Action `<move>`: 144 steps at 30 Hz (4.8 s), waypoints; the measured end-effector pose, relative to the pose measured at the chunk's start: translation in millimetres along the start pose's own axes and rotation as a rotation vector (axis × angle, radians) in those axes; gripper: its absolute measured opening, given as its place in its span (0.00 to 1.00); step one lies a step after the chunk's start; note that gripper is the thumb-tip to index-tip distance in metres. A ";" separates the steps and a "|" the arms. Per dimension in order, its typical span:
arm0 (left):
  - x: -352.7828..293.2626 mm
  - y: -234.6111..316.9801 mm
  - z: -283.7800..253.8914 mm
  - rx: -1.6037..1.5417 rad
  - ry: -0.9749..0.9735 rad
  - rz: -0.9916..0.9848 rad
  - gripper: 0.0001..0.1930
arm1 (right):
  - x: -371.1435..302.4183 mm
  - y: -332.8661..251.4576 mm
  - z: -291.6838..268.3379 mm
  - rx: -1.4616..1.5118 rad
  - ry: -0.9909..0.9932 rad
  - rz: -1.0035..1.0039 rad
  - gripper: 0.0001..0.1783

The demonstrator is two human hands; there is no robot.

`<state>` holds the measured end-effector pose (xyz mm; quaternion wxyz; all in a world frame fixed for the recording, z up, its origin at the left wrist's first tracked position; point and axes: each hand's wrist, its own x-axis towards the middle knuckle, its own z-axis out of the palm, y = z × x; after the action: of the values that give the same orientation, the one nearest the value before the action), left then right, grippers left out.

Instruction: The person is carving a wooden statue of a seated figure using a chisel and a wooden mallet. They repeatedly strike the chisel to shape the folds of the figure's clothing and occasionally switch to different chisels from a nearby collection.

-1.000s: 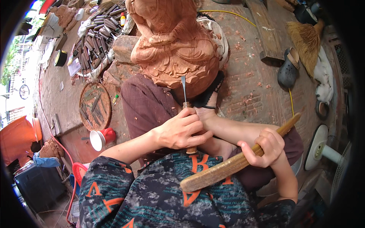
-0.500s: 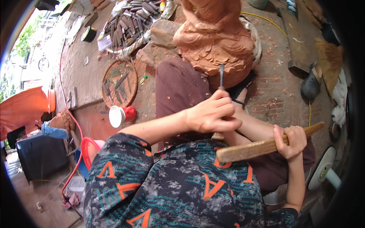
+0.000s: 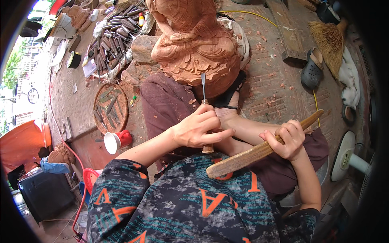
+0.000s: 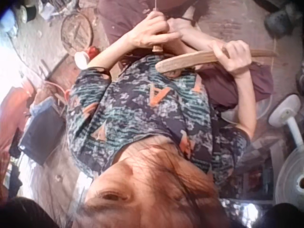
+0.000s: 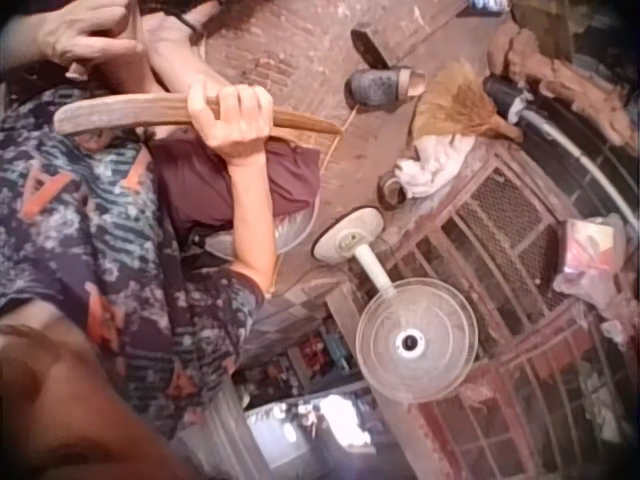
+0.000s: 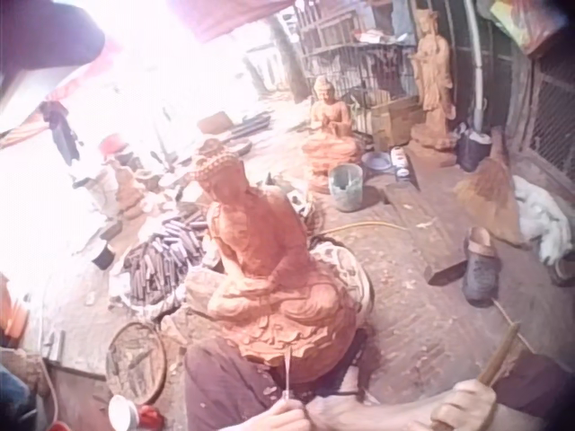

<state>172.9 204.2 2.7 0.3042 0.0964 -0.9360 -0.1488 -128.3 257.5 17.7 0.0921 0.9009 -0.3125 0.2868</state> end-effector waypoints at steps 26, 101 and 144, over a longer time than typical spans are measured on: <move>-5.9 1.2 4.3 0.070 -0.092 0.029 0.13 | 5.7 -5.2 8.9 0.101 0.047 0.011 0.14; 29.6 -9.4 -6.6 -0.141 0.212 -0.001 0.14 | 46.0 3.0 -28.8 0.136 -0.119 0.097 0.17; 13.9 -10.6 -24.5 -0.285 0.363 -0.224 0.14 | 62.8 -14.6 -11.7 0.211 -0.147 0.187 0.18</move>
<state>177.4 185.2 25.5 0.4595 0.1805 -0.8191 -0.2922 -84.5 241.0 63.5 -0.0534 0.8912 -0.3688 0.2588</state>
